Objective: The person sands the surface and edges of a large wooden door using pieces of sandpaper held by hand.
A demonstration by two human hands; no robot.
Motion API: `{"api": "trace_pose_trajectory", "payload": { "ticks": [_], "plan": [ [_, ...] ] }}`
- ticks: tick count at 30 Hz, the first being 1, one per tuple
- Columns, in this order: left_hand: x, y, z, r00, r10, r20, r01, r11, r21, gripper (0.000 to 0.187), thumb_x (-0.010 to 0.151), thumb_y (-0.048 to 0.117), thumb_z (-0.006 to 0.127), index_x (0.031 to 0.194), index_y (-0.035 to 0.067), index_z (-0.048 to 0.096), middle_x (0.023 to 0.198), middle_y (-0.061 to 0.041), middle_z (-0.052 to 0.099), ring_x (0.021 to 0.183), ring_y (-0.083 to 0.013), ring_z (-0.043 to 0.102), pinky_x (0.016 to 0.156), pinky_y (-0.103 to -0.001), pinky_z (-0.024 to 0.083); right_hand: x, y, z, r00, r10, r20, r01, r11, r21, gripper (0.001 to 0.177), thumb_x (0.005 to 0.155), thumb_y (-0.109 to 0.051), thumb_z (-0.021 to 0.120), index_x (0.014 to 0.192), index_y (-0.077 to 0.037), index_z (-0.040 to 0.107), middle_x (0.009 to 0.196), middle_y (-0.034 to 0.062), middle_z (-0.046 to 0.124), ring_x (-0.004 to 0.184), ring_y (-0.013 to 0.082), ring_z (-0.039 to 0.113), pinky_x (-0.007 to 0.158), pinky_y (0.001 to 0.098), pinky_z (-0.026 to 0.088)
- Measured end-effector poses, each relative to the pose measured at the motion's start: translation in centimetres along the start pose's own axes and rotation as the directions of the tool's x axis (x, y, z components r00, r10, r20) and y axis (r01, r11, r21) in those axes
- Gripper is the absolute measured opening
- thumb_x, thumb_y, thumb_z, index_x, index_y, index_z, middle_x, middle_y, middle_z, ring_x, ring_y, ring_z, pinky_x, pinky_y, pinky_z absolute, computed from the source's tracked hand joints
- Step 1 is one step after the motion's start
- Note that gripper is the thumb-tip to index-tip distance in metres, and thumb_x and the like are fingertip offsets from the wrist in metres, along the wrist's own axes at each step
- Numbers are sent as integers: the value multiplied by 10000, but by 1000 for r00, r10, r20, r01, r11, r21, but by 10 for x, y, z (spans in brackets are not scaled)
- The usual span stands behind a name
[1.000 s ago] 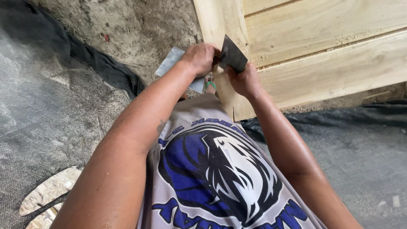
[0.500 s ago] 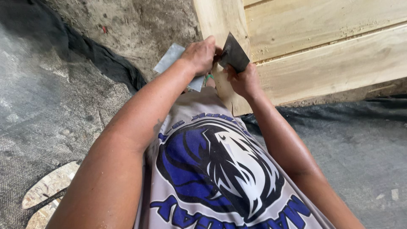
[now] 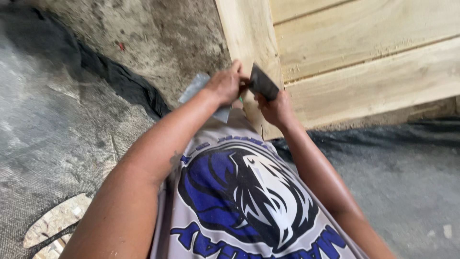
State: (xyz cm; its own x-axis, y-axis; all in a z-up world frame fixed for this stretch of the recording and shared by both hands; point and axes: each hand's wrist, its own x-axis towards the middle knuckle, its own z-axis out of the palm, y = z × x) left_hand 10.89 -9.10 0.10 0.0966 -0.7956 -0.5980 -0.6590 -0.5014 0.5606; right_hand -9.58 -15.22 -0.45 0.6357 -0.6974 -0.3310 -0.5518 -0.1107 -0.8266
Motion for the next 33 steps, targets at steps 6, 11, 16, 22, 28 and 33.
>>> {"api": "trace_pose_trajectory", "payload": {
  "ticks": [6, 11, 16, 22, 28, 33],
  "plan": [
    [-26, 1, -6, 907, 355, -227, -306, 925, 224, 357, 868, 200, 654, 1225, 184, 675, 1154, -140, 605, 787, -362, 709, 722, -476, 584, -28, -8, -3, 989, 4, -145, 48, 932, 359, 90, 958, -64, 675, 1010, 0, 711, 787, 70, 739, 643, 135, 700, 573, 293, 558],
    [-29, -11, -8, 928, 353, -119, -296, 894, 337, 232, 998, 223, 576, 1206, 204, 678, 1098, -113, 606, 752, -308, 734, 635, -433, 598, -19, 1, 16, 988, 44, -150, 55, 802, 595, 117, 1017, -78, 670, 993, 32, 700, 824, 43, 717, 692, 95, 652, 605, 274, 538],
    [-24, -20, -2, 922, 362, -135, -268, 851, 451, 165, 1065, 275, 602, 1043, 124, 661, 1095, -106, 609, 787, -261, 743, 635, -395, 607, -6, -10, 22, 991, 90, -95, -13, 788, 615, 180, 1052, -130, 684, 957, 21, 715, 773, 48, 706, 679, 100, 647, 606, 266, 526],
    [-30, -26, -10, 934, 286, -212, -242, 947, 212, 352, 928, 215, 677, 1272, 146, 650, 1128, -79, 634, 690, -258, 726, 574, -352, 608, 0, -7, 26, 986, 128, -111, -18, 729, 684, 151, 1030, -148, 682, 968, -14, 717, 775, 45, 726, 656, 108, 678, 582, 265, 538],
    [-20, -19, -3, 879, 363, -309, -306, 927, 217, 293, 957, 266, 681, 1246, 218, 674, 1121, -59, 667, 828, -304, 742, 738, -418, 611, 4, -13, 27, 985, 120, -126, -17, 787, 617, 146, 1040, -154, 678, 991, -25, 726, 776, 36, 723, 642, 97, 667, 555, 257, 515],
    [-20, -13, -7, 941, 253, -224, -218, 961, 169, 254, 998, 249, 629, 1247, 234, 673, 1075, -73, 644, 848, -309, 734, 750, -427, 607, 4, -19, 31, 955, -67, -288, 138, 963, 232, 170, 1015, -185, 687, 987, -24, 734, 796, 65, 754, 629, 137, 728, 541, 302, 553]
  ]
}}
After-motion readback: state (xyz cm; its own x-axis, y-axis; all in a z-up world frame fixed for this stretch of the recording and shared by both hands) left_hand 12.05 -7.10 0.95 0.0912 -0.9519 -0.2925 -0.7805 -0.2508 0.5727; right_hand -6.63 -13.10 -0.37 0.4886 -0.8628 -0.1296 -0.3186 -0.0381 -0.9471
